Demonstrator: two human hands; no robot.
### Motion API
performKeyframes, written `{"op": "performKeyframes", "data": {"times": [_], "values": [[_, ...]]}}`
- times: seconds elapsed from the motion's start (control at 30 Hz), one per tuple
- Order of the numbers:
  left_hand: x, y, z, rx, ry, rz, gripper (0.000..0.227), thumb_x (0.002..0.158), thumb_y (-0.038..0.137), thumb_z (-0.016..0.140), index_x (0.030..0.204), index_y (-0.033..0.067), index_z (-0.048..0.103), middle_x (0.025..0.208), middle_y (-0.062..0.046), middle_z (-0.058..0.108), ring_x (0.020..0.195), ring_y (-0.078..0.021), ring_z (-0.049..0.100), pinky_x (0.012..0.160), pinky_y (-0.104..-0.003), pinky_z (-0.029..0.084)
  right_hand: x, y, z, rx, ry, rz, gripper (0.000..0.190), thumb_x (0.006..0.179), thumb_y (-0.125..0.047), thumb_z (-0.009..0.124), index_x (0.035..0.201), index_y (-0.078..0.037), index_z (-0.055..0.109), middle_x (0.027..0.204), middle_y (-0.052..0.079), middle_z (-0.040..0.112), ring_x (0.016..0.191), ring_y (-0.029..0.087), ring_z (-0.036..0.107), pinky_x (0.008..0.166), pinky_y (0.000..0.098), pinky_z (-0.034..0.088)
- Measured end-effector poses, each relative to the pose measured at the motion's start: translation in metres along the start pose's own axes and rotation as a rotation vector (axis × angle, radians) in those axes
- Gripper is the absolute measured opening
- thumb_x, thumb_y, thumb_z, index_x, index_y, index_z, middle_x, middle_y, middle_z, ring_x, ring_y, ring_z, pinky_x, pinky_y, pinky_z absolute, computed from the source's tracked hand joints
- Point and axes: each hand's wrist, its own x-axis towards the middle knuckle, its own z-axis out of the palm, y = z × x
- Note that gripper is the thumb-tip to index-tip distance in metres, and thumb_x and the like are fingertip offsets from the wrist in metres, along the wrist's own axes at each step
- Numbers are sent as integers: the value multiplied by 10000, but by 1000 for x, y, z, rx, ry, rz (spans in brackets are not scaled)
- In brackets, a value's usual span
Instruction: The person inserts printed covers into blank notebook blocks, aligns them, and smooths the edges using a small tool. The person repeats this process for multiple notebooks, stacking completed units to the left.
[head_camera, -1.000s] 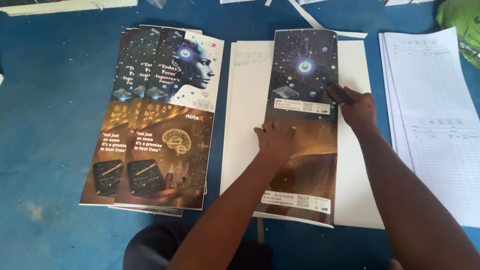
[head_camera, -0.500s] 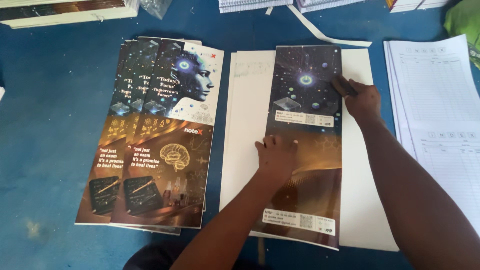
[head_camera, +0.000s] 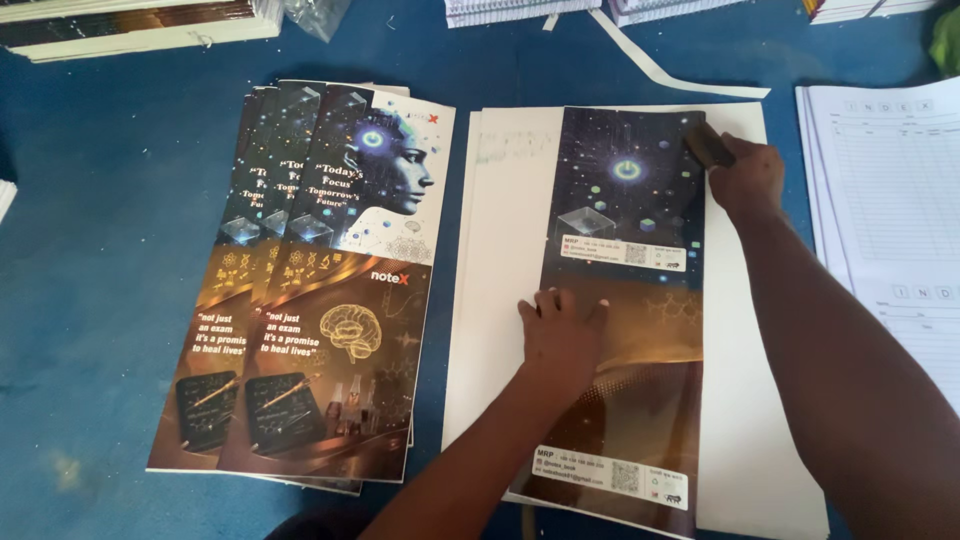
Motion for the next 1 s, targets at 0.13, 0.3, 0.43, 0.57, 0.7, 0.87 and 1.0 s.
{"op": "performKeyframes", "data": {"times": [0.13,0.3,0.43,0.57,0.7,0.87,1.0], "values": [[3,1,0,51,-7,-5,844,738,373,853,1489,210,503,1381,-312,458,1304,-503,406,1038,-703,312,16,11,9,-57,44,-110,489,850,-63,781,1335,-58,718,1216,255,710,1149,392,673,1023,431,507],[0,-2,4,-34,41,-4,791,770,410,819,1469,201,514,1353,-310,473,1299,-507,413,1045,-721,301,40,26,19,-99,53,-151,453,876,-81,780,1325,-44,730,1210,279,702,1175,416,654,1040,438,497],[-2,-2,7,-13,92,16,753,792,375,800,1476,201,538,1350,-299,488,1294,-500,424,1043,-710,313,50,29,24,-73,21,-106,505,849,-95,793,1345,-58,706,1235,266,692,1170,408,651,1031,443,483],[3,-2,7,-6,-12,-14,793,752,337,808,1479,219,515,1378,-314,446,1292,-501,395,1024,-716,296,56,24,21,-90,-15,-59,417,958,-176,779,1352,-58,710,1262,273,686,1213,405,641,1054,438,488],[1,0,2,-10,3,-21,763,808,321,787,1507,223,497,1403,-284,451,1338,-498,390,1070,-729,281,50,18,16,-20,-53,20,532,894,-162,787,1407,-107,657,1291,240,661,1200,378,640,1037,408,479],[3,0,-6,-21,-106,-35,811,789,303,793,1522,208,461,1444,-305,404,1336,-491,367,1068,-738,254,36,19,9,-89,-121,-46,568,898,-172,791,1444,-122,641,1288,245,678,1184,400,657,1032,431,498],[2,1,-11,-32,-61,-41,772,817,312,786,1517,215,475,1426,-281,432,1352,-483,366,1079,-761,244,10,21,0,-188,-169,-151,530,931,-224,787,1440,-154,656,1262,242,698,1166,411,664,1024,448,514]]}}
